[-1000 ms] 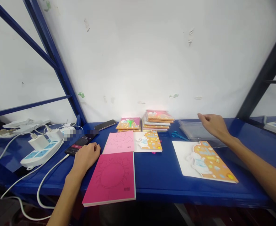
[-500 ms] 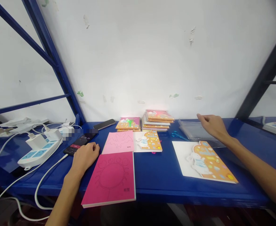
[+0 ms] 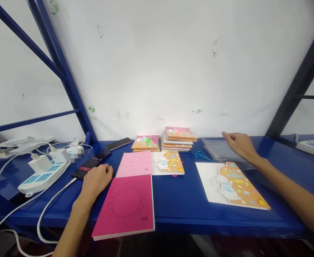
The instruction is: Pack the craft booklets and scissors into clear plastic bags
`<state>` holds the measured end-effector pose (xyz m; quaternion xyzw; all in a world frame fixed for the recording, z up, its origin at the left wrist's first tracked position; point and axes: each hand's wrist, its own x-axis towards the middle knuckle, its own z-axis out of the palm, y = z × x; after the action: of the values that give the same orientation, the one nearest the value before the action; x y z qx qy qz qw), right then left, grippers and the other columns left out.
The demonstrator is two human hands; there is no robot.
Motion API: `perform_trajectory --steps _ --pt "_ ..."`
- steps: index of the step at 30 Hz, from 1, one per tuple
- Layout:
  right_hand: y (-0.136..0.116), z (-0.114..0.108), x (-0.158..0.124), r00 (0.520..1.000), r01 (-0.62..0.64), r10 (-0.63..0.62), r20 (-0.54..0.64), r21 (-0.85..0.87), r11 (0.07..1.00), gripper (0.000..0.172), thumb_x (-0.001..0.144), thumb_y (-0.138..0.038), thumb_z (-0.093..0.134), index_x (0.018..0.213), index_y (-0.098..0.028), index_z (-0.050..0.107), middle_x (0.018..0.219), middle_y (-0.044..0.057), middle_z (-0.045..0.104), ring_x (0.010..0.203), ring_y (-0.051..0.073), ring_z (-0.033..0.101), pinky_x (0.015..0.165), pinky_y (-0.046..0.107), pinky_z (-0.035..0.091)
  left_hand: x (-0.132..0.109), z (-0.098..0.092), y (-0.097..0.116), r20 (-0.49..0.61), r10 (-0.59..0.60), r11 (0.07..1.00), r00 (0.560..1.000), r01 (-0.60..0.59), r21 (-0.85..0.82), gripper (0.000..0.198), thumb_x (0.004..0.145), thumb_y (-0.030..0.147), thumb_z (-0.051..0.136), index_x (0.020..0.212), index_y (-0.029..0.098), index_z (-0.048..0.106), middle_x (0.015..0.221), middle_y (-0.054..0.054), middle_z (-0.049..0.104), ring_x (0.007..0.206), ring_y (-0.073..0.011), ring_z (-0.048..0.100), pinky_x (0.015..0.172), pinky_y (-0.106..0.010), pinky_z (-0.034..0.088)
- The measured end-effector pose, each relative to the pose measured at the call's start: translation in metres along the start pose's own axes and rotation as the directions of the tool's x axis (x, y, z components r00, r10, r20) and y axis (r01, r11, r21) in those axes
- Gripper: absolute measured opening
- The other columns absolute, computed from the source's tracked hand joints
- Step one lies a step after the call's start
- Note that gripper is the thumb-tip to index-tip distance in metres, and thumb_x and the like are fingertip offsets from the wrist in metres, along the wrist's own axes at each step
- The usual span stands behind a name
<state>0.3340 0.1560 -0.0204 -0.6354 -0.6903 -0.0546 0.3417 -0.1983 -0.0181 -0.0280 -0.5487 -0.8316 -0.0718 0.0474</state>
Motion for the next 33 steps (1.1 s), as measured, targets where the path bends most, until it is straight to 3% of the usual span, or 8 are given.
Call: perform_trajectory --steps 33 --pt "-0.0077 -0.0044 -0.0022 0.996 0.077 -0.078 0.044 0.029 0.997 0.051 0.098 -0.052 0.04 0.057 -0.024 0.027 0.049 0.002 0.04 0.054 0.017 0.033 0.06 0.036 0.023 -0.0012 -0.0022 0.0022 -0.013 -0.013 1.0 1.0 0.013 -0.02 0.043 0.094 0.041 0.033 0.078 0.021 0.067 0.098 -0.019 0.078 0.095 -0.0411 0.073 0.073 -0.042 0.049"
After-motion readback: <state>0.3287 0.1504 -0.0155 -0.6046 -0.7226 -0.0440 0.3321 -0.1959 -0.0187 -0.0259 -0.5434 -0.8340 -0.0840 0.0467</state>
